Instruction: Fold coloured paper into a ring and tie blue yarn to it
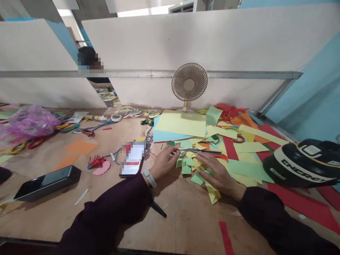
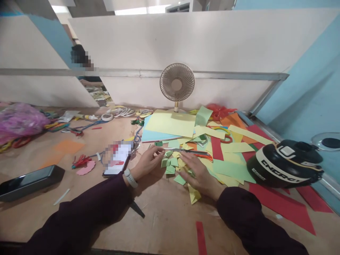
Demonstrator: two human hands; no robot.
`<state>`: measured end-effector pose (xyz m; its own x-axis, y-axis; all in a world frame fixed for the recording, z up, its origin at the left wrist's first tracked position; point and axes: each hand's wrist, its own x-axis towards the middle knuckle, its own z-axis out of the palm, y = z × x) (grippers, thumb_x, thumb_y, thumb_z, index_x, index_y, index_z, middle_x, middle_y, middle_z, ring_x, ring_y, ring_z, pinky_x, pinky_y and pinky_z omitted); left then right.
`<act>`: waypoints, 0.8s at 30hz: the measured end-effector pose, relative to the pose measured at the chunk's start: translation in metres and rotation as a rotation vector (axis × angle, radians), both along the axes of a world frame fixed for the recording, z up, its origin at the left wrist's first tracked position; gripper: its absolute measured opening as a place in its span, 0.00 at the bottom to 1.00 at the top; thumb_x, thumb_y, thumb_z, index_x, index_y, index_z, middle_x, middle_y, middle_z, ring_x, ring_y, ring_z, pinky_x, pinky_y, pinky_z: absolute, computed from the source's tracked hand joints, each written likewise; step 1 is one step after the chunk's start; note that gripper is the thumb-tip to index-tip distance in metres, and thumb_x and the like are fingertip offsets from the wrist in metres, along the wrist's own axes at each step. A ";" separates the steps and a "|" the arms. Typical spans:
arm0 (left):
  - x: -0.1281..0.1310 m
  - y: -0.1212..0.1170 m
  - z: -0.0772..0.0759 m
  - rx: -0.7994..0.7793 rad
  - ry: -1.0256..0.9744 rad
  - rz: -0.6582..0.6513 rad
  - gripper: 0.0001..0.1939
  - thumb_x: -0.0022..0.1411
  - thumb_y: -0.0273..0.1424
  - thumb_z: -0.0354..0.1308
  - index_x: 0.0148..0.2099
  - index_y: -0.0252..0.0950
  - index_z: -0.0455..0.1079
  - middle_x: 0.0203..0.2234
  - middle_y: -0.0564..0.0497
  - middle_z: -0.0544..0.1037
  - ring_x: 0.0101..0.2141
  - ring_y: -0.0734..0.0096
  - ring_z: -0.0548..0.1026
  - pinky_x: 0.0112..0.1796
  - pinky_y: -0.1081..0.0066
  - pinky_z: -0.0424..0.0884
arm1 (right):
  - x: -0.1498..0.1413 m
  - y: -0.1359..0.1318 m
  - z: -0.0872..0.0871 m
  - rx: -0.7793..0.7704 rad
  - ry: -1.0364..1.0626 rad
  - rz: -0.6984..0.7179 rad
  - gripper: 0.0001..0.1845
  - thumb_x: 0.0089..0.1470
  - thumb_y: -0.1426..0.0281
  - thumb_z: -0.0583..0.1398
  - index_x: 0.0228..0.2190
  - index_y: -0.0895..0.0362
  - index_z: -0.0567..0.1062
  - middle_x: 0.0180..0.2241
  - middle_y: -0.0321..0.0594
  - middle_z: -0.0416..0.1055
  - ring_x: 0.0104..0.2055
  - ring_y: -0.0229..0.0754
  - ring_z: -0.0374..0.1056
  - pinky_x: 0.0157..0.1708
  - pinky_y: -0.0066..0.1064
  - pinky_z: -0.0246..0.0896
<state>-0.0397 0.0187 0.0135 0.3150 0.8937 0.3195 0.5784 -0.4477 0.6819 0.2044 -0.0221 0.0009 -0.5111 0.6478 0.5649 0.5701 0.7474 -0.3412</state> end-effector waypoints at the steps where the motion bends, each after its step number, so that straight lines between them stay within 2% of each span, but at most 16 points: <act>1: -0.003 -0.002 0.003 -0.007 0.033 -0.038 0.12 0.65 0.35 0.50 0.41 0.34 0.72 0.36 0.45 0.73 0.40 0.63 0.72 0.42 0.64 0.70 | 0.000 -0.005 0.005 -0.040 -0.065 0.088 0.30 0.60 0.63 0.58 0.62 0.53 0.59 0.60 0.49 0.63 0.63 0.49 0.58 0.59 0.48 0.58; 3: -0.007 -0.004 0.008 -0.017 0.109 -0.149 0.11 0.59 0.37 0.58 0.41 0.35 0.73 0.37 0.46 0.72 0.40 0.62 0.72 0.42 0.64 0.70 | -0.001 -0.015 0.013 -0.107 -0.220 0.211 0.34 0.57 0.58 0.60 0.62 0.53 0.60 0.60 0.49 0.63 0.63 0.51 0.57 0.62 0.51 0.53; 5: -0.011 -0.003 0.008 0.003 0.179 -0.256 0.17 0.54 0.38 0.64 0.45 0.36 0.74 0.40 0.45 0.72 0.42 0.60 0.71 0.44 0.64 0.70 | -0.004 -0.018 0.014 -0.114 -0.343 0.221 0.36 0.56 0.56 0.60 0.62 0.53 0.61 0.61 0.49 0.62 0.64 0.53 0.56 0.64 0.54 0.47; 7: -0.012 -0.001 0.005 0.054 0.231 -0.301 0.18 0.55 0.37 0.63 0.47 0.35 0.74 0.42 0.44 0.71 0.45 0.59 0.70 0.47 0.64 0.68 | -0.006 -0.014 0.008 -0.053 -0.398 0.148 0.31 0.59 0.59 0.58 0.61 0.55 0.61 0.61 0.50 0.62 0.64 0.53 0.55 0.64 0.56 0.46; 10: -0.011 0.002 -0.001 0.092 0.219 -0.257 0.12 0.60 0.34 0.59 0.45 0.35 0.74 0.41 0.44 0.72 0.44 0.60 0.70 0.47 0.64 0.68 | -0.003 0.003 -0.006 0.087 -0.371 -0.008 0.23 0.62 0.68 0.54 0.58 0.56 0.67 0.57 0.49 0.67 0.61 0.52 0.60 0.62 0.57 0.50; 12: -0.010 0.003 -0.001 0.054 0.165 -0.236 0.09 0.60 0.32 0.58 0.42 0.35 0.74 0.40 0.45 0.72 0.43 0.61 0.70 0.45 0.65 0.68 | 0.003 0.016 -0.011 0.145 -0.339 -0.114 0.19 0.62 0.71 0.53 0.54 0.56 0.71 0.54 0.50 0.70 0.59 0.52 0.64 0.60 0.58 0.53; 15: -0.009 0.002 0.004 -0.073 0.043 -0.198 0.07 0.58 0.34 0.60 0.34 0.35 0.73 0.35 0.47 0.72 0.39 0.63 0.71 0.41 0.67 0.68 | 0.008 0.025 -0.007 0.184 -0.311 -0.216 0.18 0.61 0.73 0.52 0.50 0.59 0.74 0.54 0.54 0.69 0.59 0.56 0.63 0.58 0.59 0.54; 19: -0.007 -0.002 0.015 -0.325 -0.134 -0.116 0.15 0.57 0.42 0.61 0.32 0.33 0.71 0.28 0.49 0.72 0.30 0.67 0.69 0.32 0.69 0.65 | -0.003 0.021 0.010 0.175 -0.243 -0.175 0.20 0.59 0.69 0.56 0.52 0.60 0.72 0.57 0.56 0.66 0.60 0.58 0.60 0.59 0.59 0.52; 21: -0.006 -0.004 0.021 -0.452 -0.196 -0.161 0.18 0.58 0.44 0.59 0.32 0.32 0.71 0.27 0.48 0.74 0.29 0.69 0.70 0.31 0.70 0.65 | -0.015 0.018 0.015 0.134 -0.181 -0.131 0.18 0.59 0.69 0.56 0.50 0.58 0.73 0.53 0.52 0.70 0.56 0.55 0.64 0.57 0.56 0.57; 24: -0.008 -0.009 0.025 -0.704 -0.331 -0.231 0.22 0.59 0.48 0.57 0.32 0.31 0.71 0.26 0.48 0.75 0.27 0.71 0.72 0.29 0.72 0.65 | -0.033 0.018 0.013 0.063 -0.139 -0.098 0.15 0.58 0.68 0.57 0.46 0.57 0.75 0.47 0.49 0.73 0.50 0.52 0.67 0.54 0.52 0.61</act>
